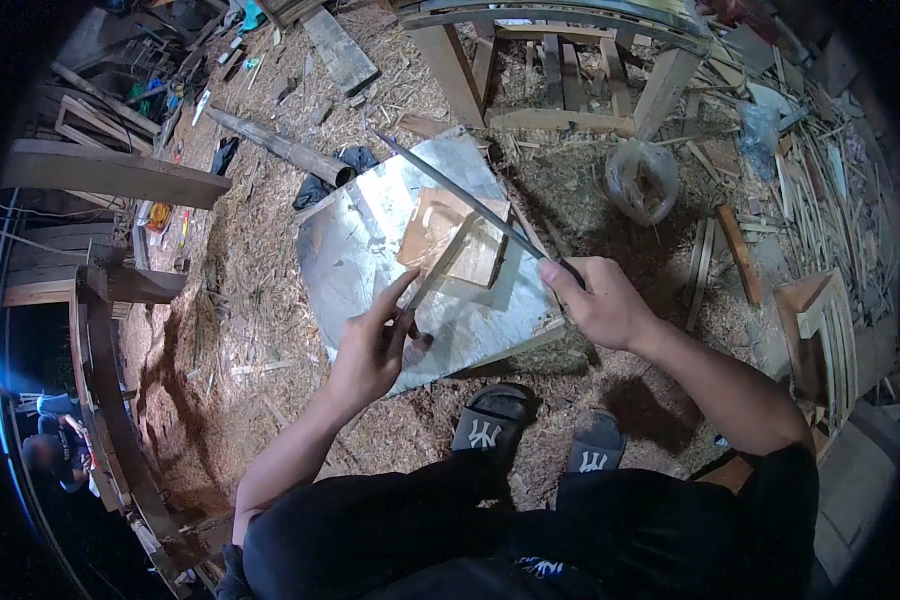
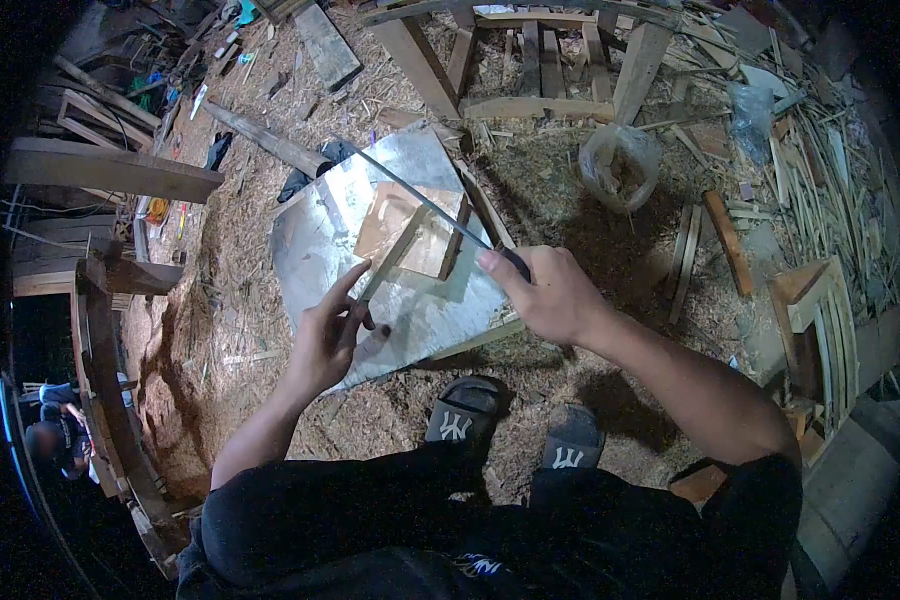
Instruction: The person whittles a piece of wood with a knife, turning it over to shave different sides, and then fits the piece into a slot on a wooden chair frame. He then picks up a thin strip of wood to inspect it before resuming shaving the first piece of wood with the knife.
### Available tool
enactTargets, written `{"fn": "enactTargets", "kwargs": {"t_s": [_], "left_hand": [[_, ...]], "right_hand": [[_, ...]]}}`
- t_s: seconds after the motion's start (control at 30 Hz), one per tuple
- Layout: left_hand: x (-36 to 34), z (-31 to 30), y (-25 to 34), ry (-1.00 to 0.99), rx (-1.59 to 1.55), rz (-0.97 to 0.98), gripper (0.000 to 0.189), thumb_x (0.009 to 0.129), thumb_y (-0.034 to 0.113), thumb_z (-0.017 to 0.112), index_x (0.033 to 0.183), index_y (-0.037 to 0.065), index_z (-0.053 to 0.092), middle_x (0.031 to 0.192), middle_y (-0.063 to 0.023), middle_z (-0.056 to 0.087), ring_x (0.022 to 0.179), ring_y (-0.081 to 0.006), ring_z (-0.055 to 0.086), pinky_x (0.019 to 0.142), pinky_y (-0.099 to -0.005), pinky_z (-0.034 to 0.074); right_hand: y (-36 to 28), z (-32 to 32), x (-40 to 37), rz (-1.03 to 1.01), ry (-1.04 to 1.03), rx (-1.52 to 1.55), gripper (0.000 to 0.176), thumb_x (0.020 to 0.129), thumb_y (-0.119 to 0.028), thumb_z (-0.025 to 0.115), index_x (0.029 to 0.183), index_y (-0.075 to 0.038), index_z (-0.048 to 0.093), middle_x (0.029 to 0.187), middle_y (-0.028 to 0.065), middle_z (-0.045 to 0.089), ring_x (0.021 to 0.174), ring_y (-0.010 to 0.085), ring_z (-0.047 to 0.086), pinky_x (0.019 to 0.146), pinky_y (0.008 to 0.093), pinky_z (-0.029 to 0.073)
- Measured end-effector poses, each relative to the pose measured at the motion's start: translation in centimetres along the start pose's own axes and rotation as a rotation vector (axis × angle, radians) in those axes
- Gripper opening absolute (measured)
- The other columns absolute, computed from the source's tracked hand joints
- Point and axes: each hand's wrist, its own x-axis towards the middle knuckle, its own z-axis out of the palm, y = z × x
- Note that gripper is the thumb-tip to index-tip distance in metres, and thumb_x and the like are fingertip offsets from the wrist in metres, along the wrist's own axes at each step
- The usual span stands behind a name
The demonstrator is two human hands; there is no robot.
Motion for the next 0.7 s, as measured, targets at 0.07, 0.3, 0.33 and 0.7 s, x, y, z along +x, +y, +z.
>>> {"fn": "enactTargets", "kwargs": {"t_s": [0.07,0.3,0.33,0.7], "left_hand": [[0.1,-0.1,0.0,0.006,0.139,0.069,0.053,0.097,-0.003,0.056,0.148,0.009,0.047,0.077,-0.0164,0.063,0.060,-0.0274,0.062,0.064,-0.0396,0.051],[0.1,-0.2,0.3,-0.006,0.414,0.213,0.073,0.086,-0.010,0.058,0.153,0.014,0.043,0.076,-0.0190,0.055,0.066,-0.0368,0.059,0.067,-0.0456,0.049],[0.1,-0.1,0.2,0.002,0.433,0.223,0.074,0.085,-0.011,0.057,0.153,0.014,0.043,0.076,-0.0196,0.055,0.066,-0.0378,0.058,0.067,-0.0466,0.049],[0.1,0.2,0.3,0.020,0.443,0.239,0.075,0.084,-0.013,0.054,0.153,0.015,0.044,0.078,-0.0201,0.055,0.065,-0.0401,0.059,0.065,-0.0483,0.049]], "right_hand": [[-0.5,0.0,0.1,0.016,-0.003,0.015,0.063,0.103,-0.053,0.048,0.075,0.002,0.062,0.055,0.0106,0.055,0.056,0.0187,0.055,0.058,0.0429,0.045],[-0.5,0.4,0.6,0.042,-0.020,-0.032,0.064,0.104,-0.052,0.048,0.076,0.004,0.063,0.057,0.0128,0.058,0.057,0.0206,0.059,0.057,0.0429,0.046],[-0.7,0.4,0.7,0.043,-0.020,-0.032,0.064,0.104,-0.052,0.048,0.076,0.004,0.063,0.057,0.0128,0.058,0.057,0.0206,0.059,0.057,0.0429,0.046],[-0.8,1.2,0.4,0.120,-0.042,-0.045,0.057,0.105,-0.044,0.050,0.081,0.006,0.062,0.057,0.0100,0.052,0.059,0.0125,0.049,0.055,0.0380,0.042]]}}
